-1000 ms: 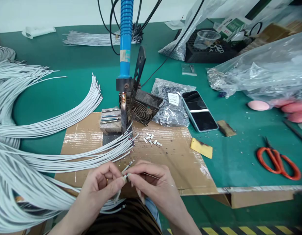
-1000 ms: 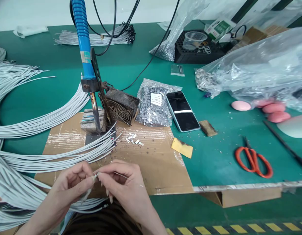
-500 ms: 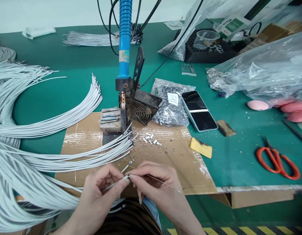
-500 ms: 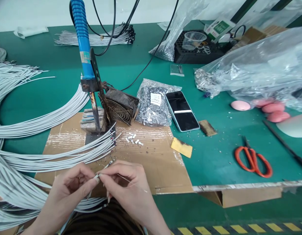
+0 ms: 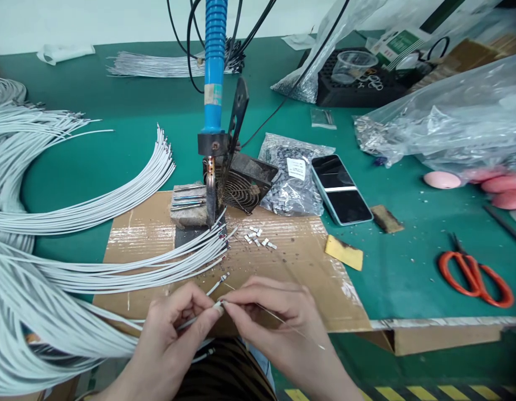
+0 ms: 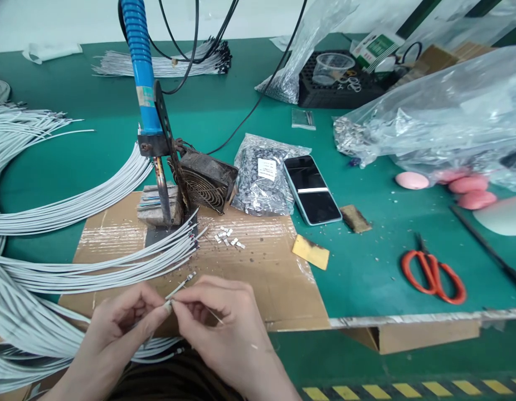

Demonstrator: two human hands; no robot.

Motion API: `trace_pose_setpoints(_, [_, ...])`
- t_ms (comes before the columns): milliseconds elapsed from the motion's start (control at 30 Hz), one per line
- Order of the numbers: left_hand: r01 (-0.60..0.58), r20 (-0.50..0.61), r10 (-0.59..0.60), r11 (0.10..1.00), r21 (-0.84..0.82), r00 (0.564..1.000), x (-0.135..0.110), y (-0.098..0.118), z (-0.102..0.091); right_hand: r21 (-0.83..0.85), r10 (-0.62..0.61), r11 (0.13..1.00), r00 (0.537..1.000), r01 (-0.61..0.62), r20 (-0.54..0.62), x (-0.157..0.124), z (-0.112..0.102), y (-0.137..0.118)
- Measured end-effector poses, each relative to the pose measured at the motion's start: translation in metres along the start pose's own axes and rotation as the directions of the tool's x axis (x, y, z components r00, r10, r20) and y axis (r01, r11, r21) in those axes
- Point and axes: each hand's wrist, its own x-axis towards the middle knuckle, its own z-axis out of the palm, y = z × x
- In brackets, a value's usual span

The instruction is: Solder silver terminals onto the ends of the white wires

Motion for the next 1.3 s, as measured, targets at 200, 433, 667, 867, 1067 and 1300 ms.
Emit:
trace_pose_setpoints(200, [-0.175, -0.015, 0.182, 0.965, 0.198, 0.983, -0.001, -0.011, -0.001, 0.139, 0.114, 0.985, 0.989, -0.1, -0.095, -0.003, 0.011, 0.009])
trace_pose_setpoints(433, [-0.347, 0.293, 0.244, 0.855, 0.384, 0.924, 0.003, -0.008, -0.011, -0.182, 0.259, 0.959, 0.933, -0.217, 0.252, 0.006, -0.017, -0.005])
trace_pose_setpoints(667, [-0.349, 0.192, 0.297, 0.865, 0.361, 0.935, 0.001, -0.005, -0.01, -0.086, 0.232, 0.972, 0.95, -0.218, 0.209, 0.009, -0.016, -0.005])
trace_pose_setpoints(867, [-0.246, 0.032, 0.246, 0.937, 0.249, 0.969, -0.001, -0.004, -0.001, 0.154, 0.185, 0.972, 0.981, -0.175, -0.053, 0.004, 0.008, 0.003])
trace_pose_setpoints(1067, [0.001, 0.022, 0.002, 0.991, -0.132, 1.0, 0.0, 0.001, 0.002, -0.272, -0.349, 0.926, 0.871, 0.263, -0.345, -0.019, 0.04, 0.016])
trace_pose_setpoints(1300, [0.073, -0.085, -0.103, 0.95, -0.304, 0.991, 0.002, 0.01, 0.0, 0.082, -0.063, 0.993, 0.979, 0.08, -0.193, -0.011, 0.028, 0.011])
